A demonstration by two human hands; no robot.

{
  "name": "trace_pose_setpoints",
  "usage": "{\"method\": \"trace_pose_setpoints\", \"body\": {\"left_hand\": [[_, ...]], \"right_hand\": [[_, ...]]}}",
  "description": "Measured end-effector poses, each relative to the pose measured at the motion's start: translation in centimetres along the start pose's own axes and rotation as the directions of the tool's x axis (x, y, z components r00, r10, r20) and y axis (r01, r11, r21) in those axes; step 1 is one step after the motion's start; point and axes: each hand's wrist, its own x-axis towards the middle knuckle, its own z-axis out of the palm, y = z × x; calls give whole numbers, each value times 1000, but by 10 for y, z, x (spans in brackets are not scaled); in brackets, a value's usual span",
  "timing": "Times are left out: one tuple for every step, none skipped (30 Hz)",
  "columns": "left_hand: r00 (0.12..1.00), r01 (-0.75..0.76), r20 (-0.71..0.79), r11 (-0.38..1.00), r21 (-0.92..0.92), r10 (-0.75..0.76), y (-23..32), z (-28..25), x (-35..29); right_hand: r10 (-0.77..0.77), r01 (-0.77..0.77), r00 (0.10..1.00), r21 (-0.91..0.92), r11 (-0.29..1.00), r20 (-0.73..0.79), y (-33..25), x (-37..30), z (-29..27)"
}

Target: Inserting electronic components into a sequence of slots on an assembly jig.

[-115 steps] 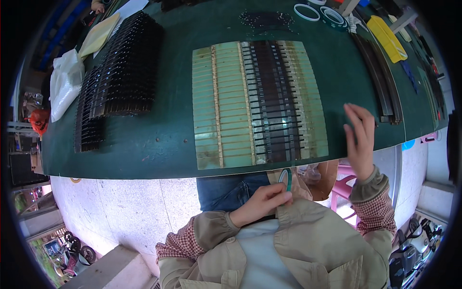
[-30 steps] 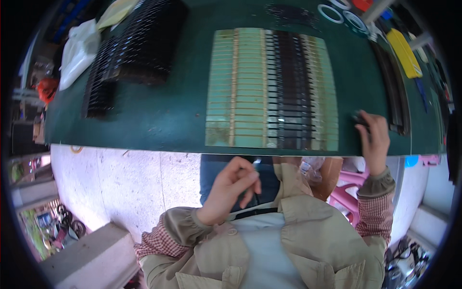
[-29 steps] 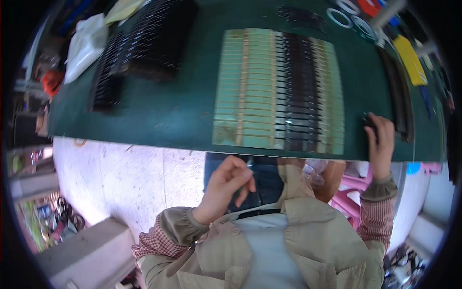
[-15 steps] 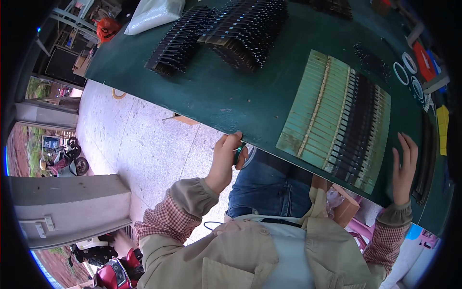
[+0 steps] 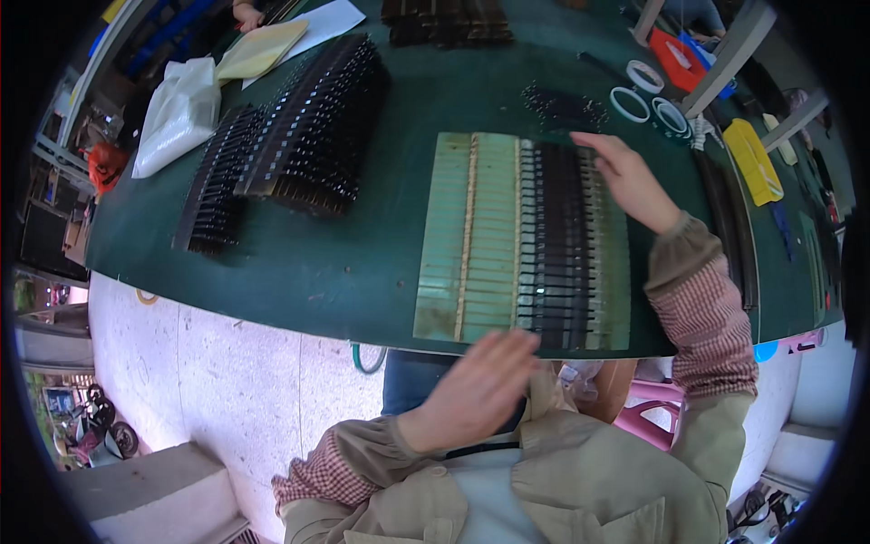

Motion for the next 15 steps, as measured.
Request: {"method": "trace_pose_setpoints", "body": {"left_hand": [[1000,-16,-4,1000,3,16,4,6,12],[994,-96,61,995,10,95,8,11,24],[977,-174,124,985,12,172,8,14,31],[976,-185,121,983,15,182,8,15,34],[971,-195,147,980,28,189,8,18,34],[966,-200,173,979,42,190,8,20,32],[962,-204,199,977,56,189,8,22,31],[962,-205,197,977,62,189,7,22,29],[964,-197,190,979,43,186,8,22,27],[966,-189,184,982,23,181,8,22,25],[968,-180,179,984,3,177,8,22,24],[969,-177,177,984,5,173,8,22,25],[968,-181,178,983,19,175,7,23,25],[967,-189,180,982,32,180,7,23,26],[966,-197,181,979,45,186,7,23,26]], "right_hand": [[-35,35,999,-2,999,-11,0,11,7],[-72,72,997,-3,997,-20,0,18,13],[-75,74,997,-15,997,-28,2,23,19],[-81,81,996,-40,996,-22,6,26,24],[-89,87,996,-62,994,-14,9,30,28],[-97,97,995,-81,992,-4,6,36,30],[-103,102,995,-84,991,-7,3,38,32],[-91,91,996,-128,988,4,-1,37,33],[-77,79,997,-171,982,16,-8,33,35],[-63,67,998,-212,975,29,-11,31,36],[-66,71,997,-210,975,30,-11,31,39],[-117,108,993,-258,960,-19,-9,31,43],[-170,142,983,-307,941,-66,-7,30,47],[-222,169,969,-358,918,-112,-6,30,47],[-223,170,968,-359,918,-112,-6,31,46]]}}
